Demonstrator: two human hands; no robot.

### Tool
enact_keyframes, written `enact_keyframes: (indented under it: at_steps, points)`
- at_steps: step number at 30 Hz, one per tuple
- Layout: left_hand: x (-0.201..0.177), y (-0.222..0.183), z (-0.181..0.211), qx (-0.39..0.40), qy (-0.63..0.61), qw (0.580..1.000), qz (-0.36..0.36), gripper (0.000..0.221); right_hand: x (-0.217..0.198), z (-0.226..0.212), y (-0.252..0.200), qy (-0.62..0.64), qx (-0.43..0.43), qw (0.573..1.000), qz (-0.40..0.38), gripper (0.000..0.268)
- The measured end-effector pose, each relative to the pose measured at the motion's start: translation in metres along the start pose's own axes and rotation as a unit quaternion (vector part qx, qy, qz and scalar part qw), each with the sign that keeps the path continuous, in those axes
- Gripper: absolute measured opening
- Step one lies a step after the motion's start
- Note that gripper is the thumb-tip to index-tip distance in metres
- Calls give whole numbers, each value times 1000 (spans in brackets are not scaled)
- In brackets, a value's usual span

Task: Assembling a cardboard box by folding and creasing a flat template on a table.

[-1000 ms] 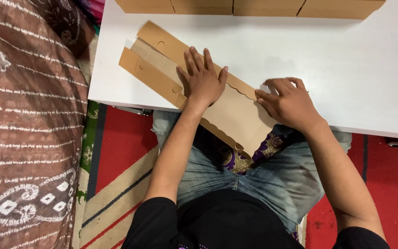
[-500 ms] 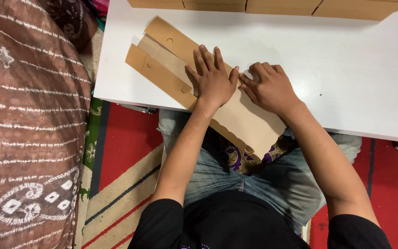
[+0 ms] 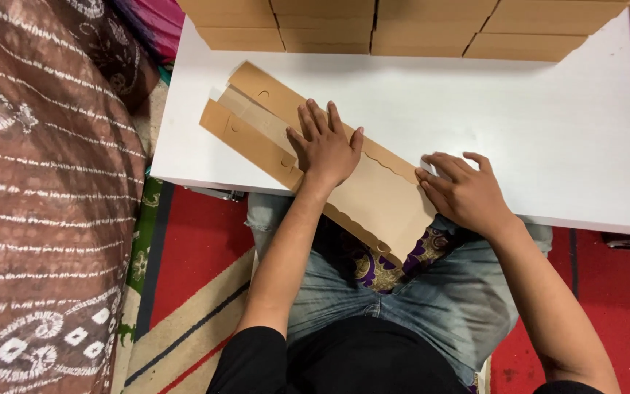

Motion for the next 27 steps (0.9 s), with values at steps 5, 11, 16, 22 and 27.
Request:
enact_keyframes:
  at_steps: [5, 11, 16, 22, 27]
  points:
    - [3, 3, -1, 4, -11, 1000, 12, 81, -8, 8, -26, -10, 18, 1000, -5, 17]
    - [7, 4, -2, 2, 4, 1000, 8, 82, -5, 17, -42, 20, 22, 1000, -1, 17]
    - [11, 6, -3, 9, 2, 1000, 11, 83, -3, 22, -48, 53, 31, 998, 18, 16]
    - [-10, -7, 6, 19, -10, 1000, 10, 97, -3, 28, -44, 107, 41, 993, 12, 15]
    - [-6, -6, 2, -9, -33, 999, -3, 107, -5, 17, -22, 146, -55, 987, 34, 31]
Point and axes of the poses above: each hand's wrist, its own y-axis towards the middle knuckle, its own x-axis out of the palm, z = x × y, the point moved 4 cm from there along y, towards the middle knuckle, and after that the axes turned 2 degrees about -z, right-handed, at the moved point
